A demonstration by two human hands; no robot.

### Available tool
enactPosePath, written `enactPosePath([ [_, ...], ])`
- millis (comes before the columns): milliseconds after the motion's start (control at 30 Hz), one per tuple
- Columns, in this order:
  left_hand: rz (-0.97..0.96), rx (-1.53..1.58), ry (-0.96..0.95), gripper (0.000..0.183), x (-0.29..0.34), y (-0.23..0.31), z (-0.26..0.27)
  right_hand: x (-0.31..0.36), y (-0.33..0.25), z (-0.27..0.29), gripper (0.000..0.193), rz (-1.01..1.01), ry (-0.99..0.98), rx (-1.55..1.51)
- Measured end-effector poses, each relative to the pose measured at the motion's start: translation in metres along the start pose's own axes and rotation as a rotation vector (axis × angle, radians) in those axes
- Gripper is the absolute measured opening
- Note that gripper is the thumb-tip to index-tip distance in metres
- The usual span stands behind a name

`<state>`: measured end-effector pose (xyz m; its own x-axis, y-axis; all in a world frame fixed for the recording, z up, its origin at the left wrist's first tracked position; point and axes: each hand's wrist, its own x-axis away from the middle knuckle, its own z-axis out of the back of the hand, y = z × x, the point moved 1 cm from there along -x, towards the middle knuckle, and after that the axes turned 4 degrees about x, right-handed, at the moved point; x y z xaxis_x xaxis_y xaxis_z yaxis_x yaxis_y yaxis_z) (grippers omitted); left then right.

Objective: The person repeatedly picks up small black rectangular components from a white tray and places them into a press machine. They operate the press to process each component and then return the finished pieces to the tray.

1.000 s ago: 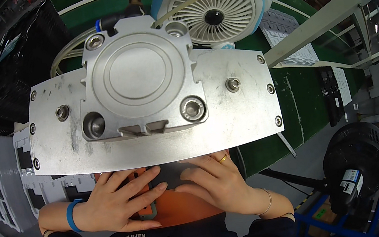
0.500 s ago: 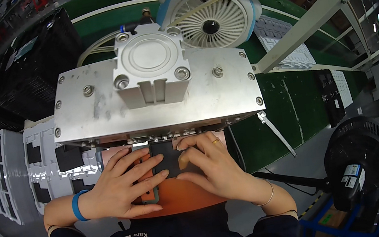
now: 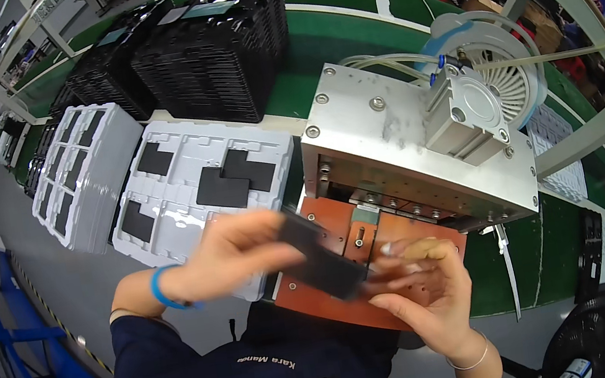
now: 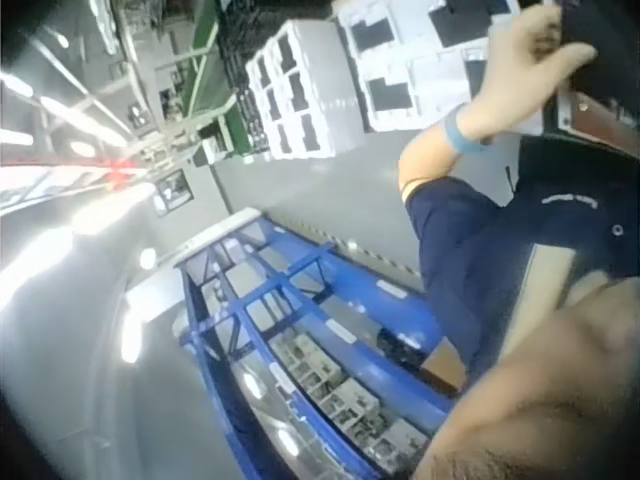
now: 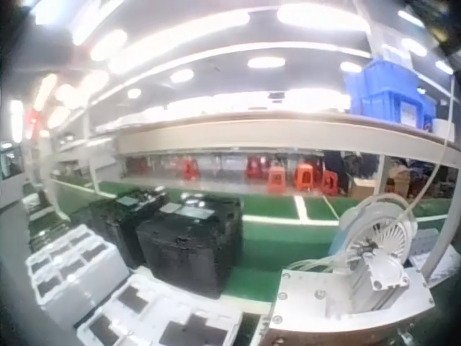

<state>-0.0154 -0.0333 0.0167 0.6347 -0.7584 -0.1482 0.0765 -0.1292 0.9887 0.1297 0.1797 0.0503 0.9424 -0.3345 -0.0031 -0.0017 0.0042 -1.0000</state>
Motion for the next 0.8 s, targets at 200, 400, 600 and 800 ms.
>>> enactPosePath([
  [200,0.136,-0.236,0.683,0.031,0.023,-0.023,0.175,-0.034,-0.017,-0.044,0.031,0.535,-0.492,0.666],
  [400,0.268,-0.321,0.764,0.034,0.022,-0.083,0.22,-0.122,0.061,-0.164,0.039,0.677,-0.545,1.199],
  [600,0.046,-1.089,0.751,0.038,0.015,-0.082,0.191,-0.146,0.088,-0.194,0.054,0.45,-0.55,1.459],
  [800,-0.026,-1.195,0.214,0.047,0.035,-0.077,0.169,-0.138,0.076,-0.183,0.029,0.407,-0.524,1.077],
])
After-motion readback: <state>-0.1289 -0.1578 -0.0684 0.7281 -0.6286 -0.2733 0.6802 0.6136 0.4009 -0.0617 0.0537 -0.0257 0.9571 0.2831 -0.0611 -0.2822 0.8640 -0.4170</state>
